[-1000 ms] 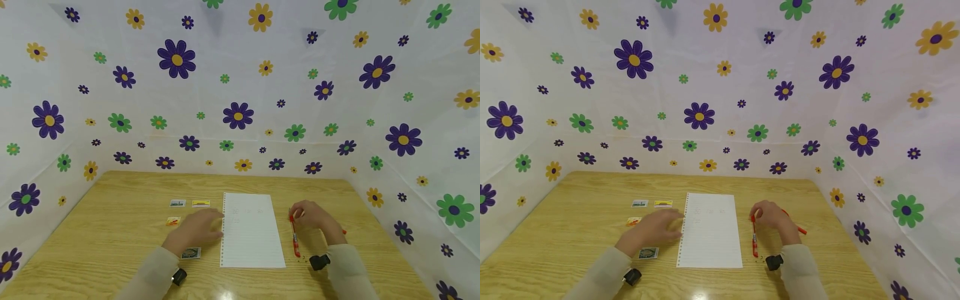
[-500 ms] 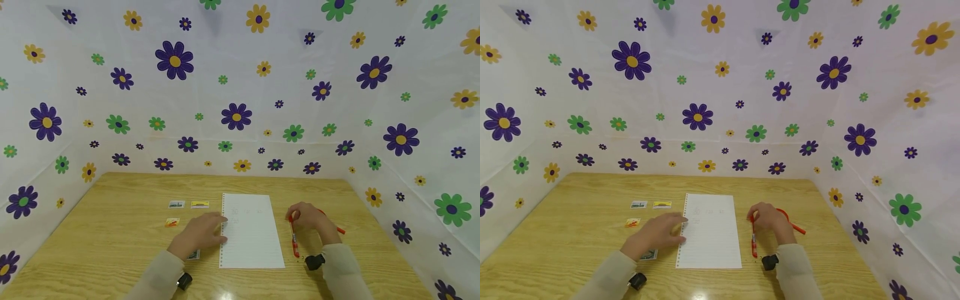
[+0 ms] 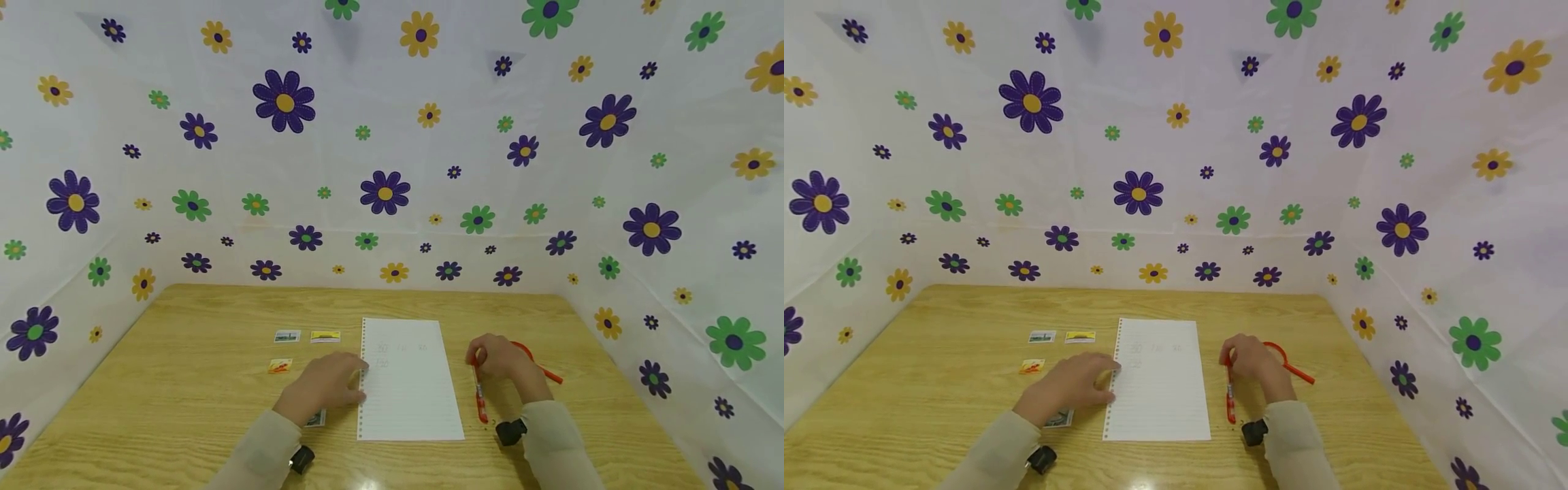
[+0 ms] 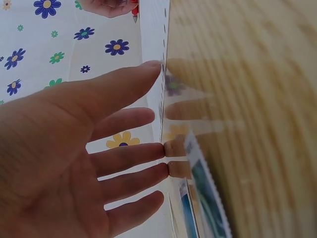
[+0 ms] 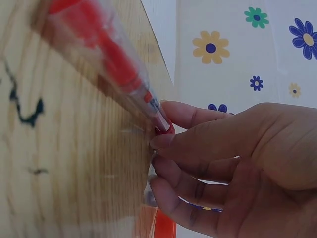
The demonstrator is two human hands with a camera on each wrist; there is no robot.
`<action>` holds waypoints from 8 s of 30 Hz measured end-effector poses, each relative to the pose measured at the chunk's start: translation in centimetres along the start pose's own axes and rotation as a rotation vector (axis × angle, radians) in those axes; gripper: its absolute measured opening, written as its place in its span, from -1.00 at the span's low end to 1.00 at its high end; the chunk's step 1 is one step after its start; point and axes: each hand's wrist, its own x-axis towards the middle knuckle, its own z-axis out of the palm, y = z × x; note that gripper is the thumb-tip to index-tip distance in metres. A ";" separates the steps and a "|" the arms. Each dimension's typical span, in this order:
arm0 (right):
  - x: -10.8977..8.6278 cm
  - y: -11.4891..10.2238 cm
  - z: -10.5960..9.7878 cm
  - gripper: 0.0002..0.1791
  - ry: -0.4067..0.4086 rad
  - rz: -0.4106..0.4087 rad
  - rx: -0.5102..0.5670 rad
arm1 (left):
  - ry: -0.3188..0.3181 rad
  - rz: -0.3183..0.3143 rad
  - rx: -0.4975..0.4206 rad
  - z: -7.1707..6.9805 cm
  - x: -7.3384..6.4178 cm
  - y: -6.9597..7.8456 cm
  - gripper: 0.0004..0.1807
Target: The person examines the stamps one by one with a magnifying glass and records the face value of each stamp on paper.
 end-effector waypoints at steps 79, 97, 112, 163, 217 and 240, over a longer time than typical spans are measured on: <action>0.9 -4.2 1.5 -0.88 0.180 -0.231 0.354 | -0.033 -0.026 -0.098 -0.8 -0.3 0.3 -0.46; 2.2 -5.7 3.6 -0.79 0.064 -0.196 0.494 | -0.037 -0.010 -0.095 -0.6 -0.3 0.0 -0.44; 3.3 -6.4 4.5 -0.80 0.015 -0.105 0.527 | -0.037 -0.002 -0.115 -0.5 -0.3 -0.1 -0.45; 3.8 -6.3 4.9 -0.83 0.052 -0.077 0.398 | -0.038 0.008 -0.110 -0.3 -0.2 -0.3 -0.47; 2.7 -6.5 4.3 -0.84 0.059 -0.130 0.371 | -0.030 0.005 -0.132 -0.5 -0.6 0.0 -0.47; 0.3 -4.0 1.7 -0.93 0.193 -0.316 0.252 | -0.032 -0.009 -0.129 -0.6 -0.6 0.4 -0.47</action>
